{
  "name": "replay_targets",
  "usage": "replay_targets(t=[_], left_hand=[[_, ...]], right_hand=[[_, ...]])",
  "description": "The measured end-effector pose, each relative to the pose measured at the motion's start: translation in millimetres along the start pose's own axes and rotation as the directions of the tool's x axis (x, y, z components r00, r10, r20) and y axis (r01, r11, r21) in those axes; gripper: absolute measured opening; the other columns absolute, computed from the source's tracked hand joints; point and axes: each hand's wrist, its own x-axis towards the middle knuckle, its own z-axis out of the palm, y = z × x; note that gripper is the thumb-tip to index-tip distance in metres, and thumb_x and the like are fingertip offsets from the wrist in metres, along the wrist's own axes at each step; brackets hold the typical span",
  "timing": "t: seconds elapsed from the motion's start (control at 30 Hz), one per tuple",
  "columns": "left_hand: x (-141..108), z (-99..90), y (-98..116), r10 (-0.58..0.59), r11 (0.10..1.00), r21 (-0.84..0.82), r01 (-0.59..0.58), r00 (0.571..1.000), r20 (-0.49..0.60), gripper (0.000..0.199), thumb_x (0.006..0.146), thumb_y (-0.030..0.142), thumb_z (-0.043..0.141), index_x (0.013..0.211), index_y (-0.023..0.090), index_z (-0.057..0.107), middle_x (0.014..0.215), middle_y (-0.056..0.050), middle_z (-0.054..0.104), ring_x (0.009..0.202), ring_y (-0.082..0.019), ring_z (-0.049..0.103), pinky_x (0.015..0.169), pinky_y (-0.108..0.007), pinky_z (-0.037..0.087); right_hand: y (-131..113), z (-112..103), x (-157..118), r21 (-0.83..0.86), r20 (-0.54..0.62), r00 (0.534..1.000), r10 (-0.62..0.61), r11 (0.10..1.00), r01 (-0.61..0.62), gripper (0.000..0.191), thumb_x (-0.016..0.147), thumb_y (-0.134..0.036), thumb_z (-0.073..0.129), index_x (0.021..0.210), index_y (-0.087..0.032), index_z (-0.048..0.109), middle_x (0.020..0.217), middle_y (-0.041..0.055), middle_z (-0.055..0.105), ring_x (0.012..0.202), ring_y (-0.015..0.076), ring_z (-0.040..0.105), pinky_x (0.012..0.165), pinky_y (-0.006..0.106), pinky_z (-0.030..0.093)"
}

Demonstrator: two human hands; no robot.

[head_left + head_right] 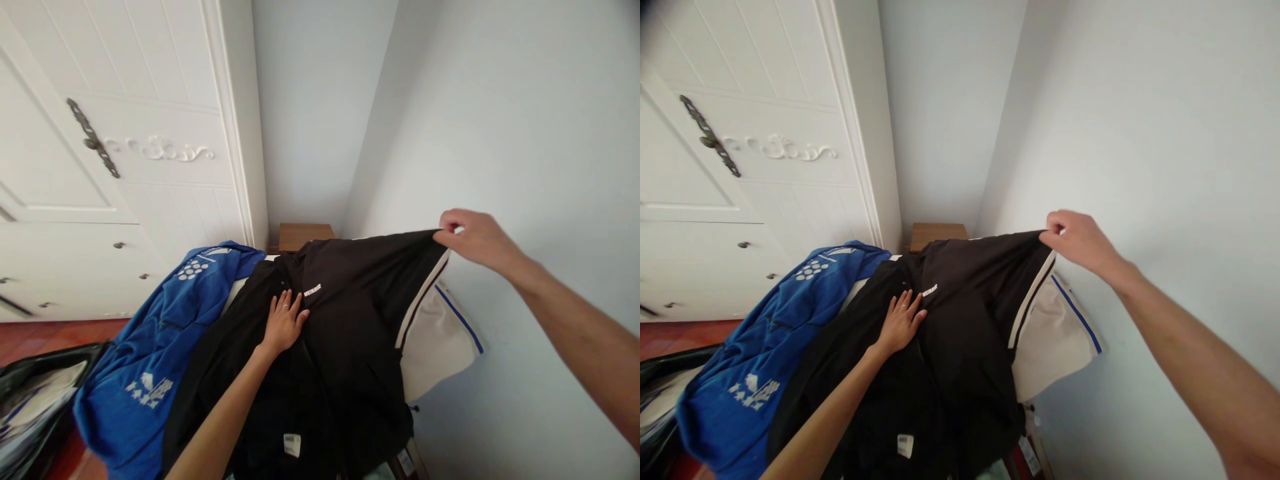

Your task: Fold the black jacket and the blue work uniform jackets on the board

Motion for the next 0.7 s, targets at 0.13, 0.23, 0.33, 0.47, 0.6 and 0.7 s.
replay_targets(t=[0.13, 0.23, 0.33, 0.47, 0.6, 0.7], left_hand=[[15.9, 2.2, 1.6, 0.033, 0.999, 0.017, -0.033, 0.999, 0.019, 0.059, 0.101, 0.047, 0.027, 0.149, 0.015, 0.042, 0.154, -0.018, 0.037, 0.147, -0.03, 0.025, 0.12, -0.051, 0.017], [28.4, 3.8, 0.5, 0.021, 1.0, 0.001, -0.021, 0.999, 0.027, 0.061, 0.101, 0.049, 0.023, 0.146, 0.015, 0.046, 0.153, -0.017, 0.039, 0.147, -0.029, 0.026, 0.121, -0.051, 0.015], [35.8, 4.2, -2.6, 0.004, 0.999, -0.049, -0.002, 0.999, 0.047, 0.062, 0.102, 0.048, 0.016, 0.145, 0.017, 0.048, 0.154, -0.014, 0.039, 0.147, -0.026, 0.028, 0.121, -0.05, 0.015], [38.4, 2.4, -6.7, 0.004, 0.991, -0.131, 0.007, 0.996, 0.085, 0.061, 0.102, 0.048, 0.015, 0.144, 0.018, 0.049, 0.154, -0.011, 0.038, 0.147, -0.022, 0.026, 0.122, -0.048, 0.015], [36.3, -6.3, -8.7, -0.009, 0.972, -0.229, 0.045, 0.988, 0.154, 0.059, 0.102, 0.046, 0.019, 0.141, 0.015, 0.051, 0.154, -0.012, 0.039, 0.148, -0.022, 0.025, 0.121, -0.048, 0.015], [30.0, -25.1, -11.2, -0.007, 0.959, -0.281, 0.032, 0.996, 0.089, 0.056, 0.102, 0.044, 0.023, 0.137, 0.014, 0.054, 0.153, -0.013, 0.041, 0.148, -0.024, 0.024, 0.119, -0.047, 0.024]], right_hand=[[17.4, -10.2, 37.6, -0.229, -0.157, 0.959, -0.235, 0.954, 0.196, 0.005, 0.083, -0.018, 0.051, 0.081, -0.021, 0.055, 0.115, 0.0112, 0.065, 0.103, 0.0235, 0.061, 0.078, 0.032, 0.046], [41.2, 14.1, 54.2, -0.357, -0.011, 0.972, -0.236, 0.909, 0.216, 0.022, 0.093, -0.021, 0.043, 0.106, -0.015, 0.06, 0.125, 0.0156, 0.061, 0.103, 0.0253, 0.062, 0.076, 0.034, 0.048], [77.7, 55.0, 55.8, -0.321, 0.212, 0.968, -0.134, 0.926, 0.198, 0.028, 0.091, -0.025, 0.051, 0.114, -0.013, 0.061, 0.124, 0.0184, 0.062, 0.108, 0.0297, 0.062, 0.085, 0.04, 0.05], [107.1, 107.5, 28.7, -0.102, 0.553, 0.833, -0.014, 0.991, 0.084, 0.043, 0.075, -0.026, 0.067, 0.116, -0.015, 0.064, 0.119, 0.0158, 0.067, 0.112, 0.0326, 0.063, 0.097, 0.047, 0.048], [85.1, 138.2, -18.0, 0.088, 0.507, 0.843, -0.178, 0.984, 0.155, 0.058, 0.075, -0.023, 0.062, 0.132, -0.018, 0.058, 0.142, 0.0138, 0.053, 0.131, 0.032, 0.05, 0.111, 0.047, 0.038], [68.8, 149.0, -39.4, 0.12, 0.427, 0.884, -0.188, 0.981, 0.15, 0.066, 0.078, -0.033, 0.063, 0.142, -0.02, 0.048, 0.154, 0.0135, 0.039, 0.14, 0.0326, 0.039, 0.114, 0.047, 0.034]])
